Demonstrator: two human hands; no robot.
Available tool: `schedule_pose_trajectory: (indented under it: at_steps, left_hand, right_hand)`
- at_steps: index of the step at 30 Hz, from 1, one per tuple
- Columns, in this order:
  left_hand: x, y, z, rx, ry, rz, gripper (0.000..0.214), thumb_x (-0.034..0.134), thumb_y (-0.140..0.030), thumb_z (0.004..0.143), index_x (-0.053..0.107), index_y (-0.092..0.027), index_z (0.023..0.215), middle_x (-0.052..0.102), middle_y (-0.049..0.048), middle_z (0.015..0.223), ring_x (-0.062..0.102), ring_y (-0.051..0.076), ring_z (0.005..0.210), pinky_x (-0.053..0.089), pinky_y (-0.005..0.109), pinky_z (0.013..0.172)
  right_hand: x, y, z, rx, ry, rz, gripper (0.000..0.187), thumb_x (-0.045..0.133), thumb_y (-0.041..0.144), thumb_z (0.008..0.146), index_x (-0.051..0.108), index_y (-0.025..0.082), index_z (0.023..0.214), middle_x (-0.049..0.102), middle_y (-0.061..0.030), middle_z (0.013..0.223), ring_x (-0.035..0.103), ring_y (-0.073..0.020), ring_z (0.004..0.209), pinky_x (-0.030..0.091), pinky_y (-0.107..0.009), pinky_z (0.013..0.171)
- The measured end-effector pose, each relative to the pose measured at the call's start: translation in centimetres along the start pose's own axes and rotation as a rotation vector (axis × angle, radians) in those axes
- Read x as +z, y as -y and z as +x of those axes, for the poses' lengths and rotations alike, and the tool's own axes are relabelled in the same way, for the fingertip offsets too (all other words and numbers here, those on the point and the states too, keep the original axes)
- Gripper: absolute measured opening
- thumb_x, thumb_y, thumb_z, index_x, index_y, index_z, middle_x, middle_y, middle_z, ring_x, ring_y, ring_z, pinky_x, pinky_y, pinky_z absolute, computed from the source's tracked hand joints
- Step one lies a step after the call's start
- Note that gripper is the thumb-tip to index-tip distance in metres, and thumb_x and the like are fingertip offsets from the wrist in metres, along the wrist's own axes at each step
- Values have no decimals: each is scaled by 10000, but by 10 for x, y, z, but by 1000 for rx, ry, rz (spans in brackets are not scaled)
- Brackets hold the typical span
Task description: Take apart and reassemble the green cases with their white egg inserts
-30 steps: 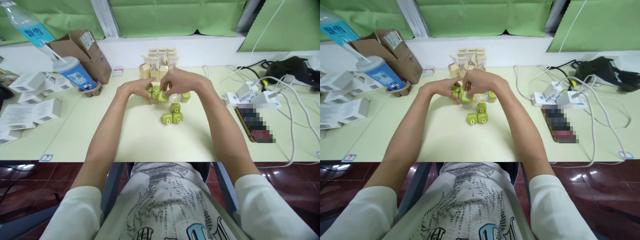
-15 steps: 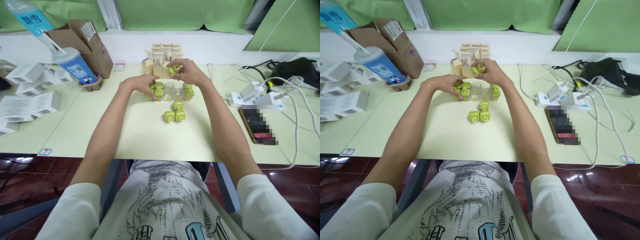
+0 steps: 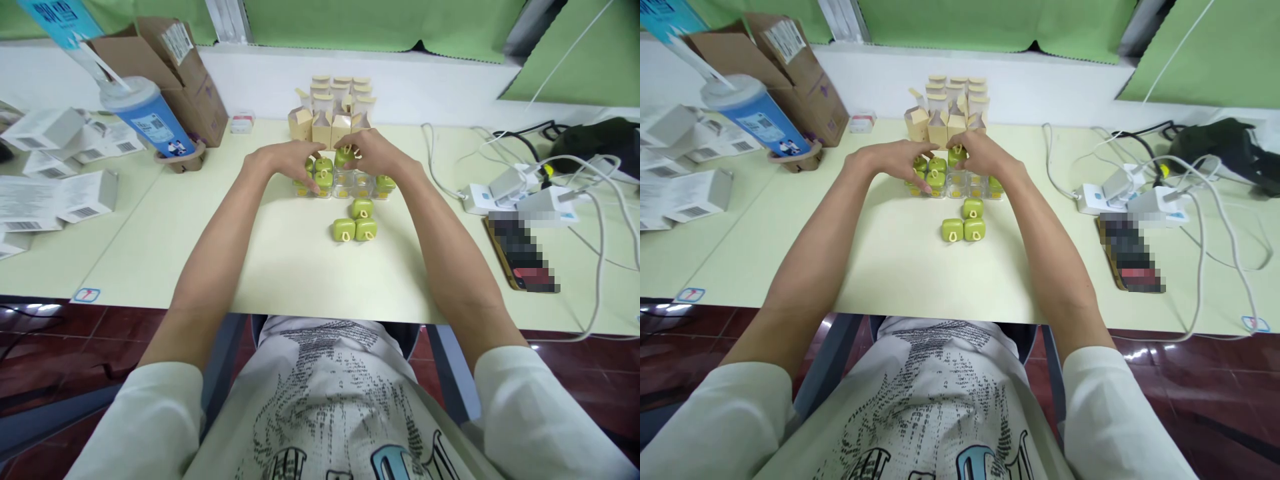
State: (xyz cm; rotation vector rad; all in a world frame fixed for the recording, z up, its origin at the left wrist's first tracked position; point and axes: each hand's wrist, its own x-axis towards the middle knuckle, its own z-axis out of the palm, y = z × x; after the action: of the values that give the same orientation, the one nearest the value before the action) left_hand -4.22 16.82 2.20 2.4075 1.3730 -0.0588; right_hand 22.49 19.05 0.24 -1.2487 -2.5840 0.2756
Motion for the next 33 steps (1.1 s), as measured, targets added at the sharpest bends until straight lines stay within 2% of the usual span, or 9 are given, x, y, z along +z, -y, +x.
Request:
schedule_pose_trajectory:
  at_steps: [7, 13, 15, 18, 22, 25, 29, 33]
  left_hand:
    - [0, 0, 1, 3, 16, -9, 1448, 936, -732, 684, 257, -338, 1901, 503, 99, 1875, 545, 452, 1669, 409, 487, 1387]
    - [0, -1, 0, -3, 7, -8, 1449, 945, -722, 672, 271, -339, 1896, 535, 95, 1853, 540, 450, 1670, 421, 486, 1379]
    - [0, -2, -1, -5, 8, -7, 1446, 943, -738, 670, 282, -337, 1892, 525, 94, 1863, 547, 443, 1664, 423, 480, 1380]
    - [1, -5, -3, -10, 4, 2, 1462, 939, -780, 666, 291, -308, 1888, 520, 105, 1868, 553, 436, 1661, 418, 475, 1383]
    - [1, -7, -3, -25, 6, 16, 1497, 936, -792, 665, 252, -285, 1895, 494, 113, 1884, 515, 435, 1690, 381, 467, 1407]
    - [1, -6, -2, -25, 14, 12, 1500, 929, -784, 657, 245, -287, 1896, 477, 114, 1894, 509, 421, 1699, 382, 441, 1403]
    - [0, -7, -3, -29, 16, 17, 1472, 907, -780, 641, 276, -314, 1886, 494, 100, 1884, 523, 394, 1696, 405, 430, 1390]
    - [-1, -11, -8, -30, 7, -6, 1497, 915, -795, 608, 306, -288, 1878, 498, 130, 1880, 552, 396, 1675, 429, 430, 1381]
  right_hand:
    - [1, 5, -2, 20, 60, -17, 614, 887, 149, 984, 774, 175, 1587, 832, -163, 1446, 763, -348, 1286, 579, -481, 1183]
    - [8, -4, 1, 67, 40, 64, 586, 933, 230, 977, 796, 210, 1546, 839, -149, 1431, 775, -377, 1325, 595, -486, 1186]
    - [9, -7, 2, 89, 16, 78, 473, 894, 236, 1006, 827, 200, 1473, 863, -137, 1351, 795, -356, 1264, 603, -484, 1164]
    - [10, -8, 4, 136, -5, 66, 228, 864, 211, 1001, 898, 182, 1224, 885, -114, 1178, 807, -326, 1149, 616, -463, 1099]
    - [10, -2, 6, 163, -29, 90, 165, 900, 164, 941, 909, 160, 1106, 889, -109, 1123, 815, -297, 1120, 609, -398, 1066]
    - [9, 7, 6, 194, -32, 57, 169, 899, 140, 946, 911, 113, 1112, 895, -142, 1149, 818, -295, 1141, 595, -372, 1069]
    - [-1, 16, -2, 197, 12, 65, 280, 896, 167, 990, 887, 50, 1244, 891, -182, 1244, 817, -301, 1188, 592, -375, 1088]
    - [-30, 30, -24, 142, 57, 79, 426, 907, 318, 1014, 846, 114, 1382, 839, -194, 1442, 790, -346, 1306, 611, -450, 1140]
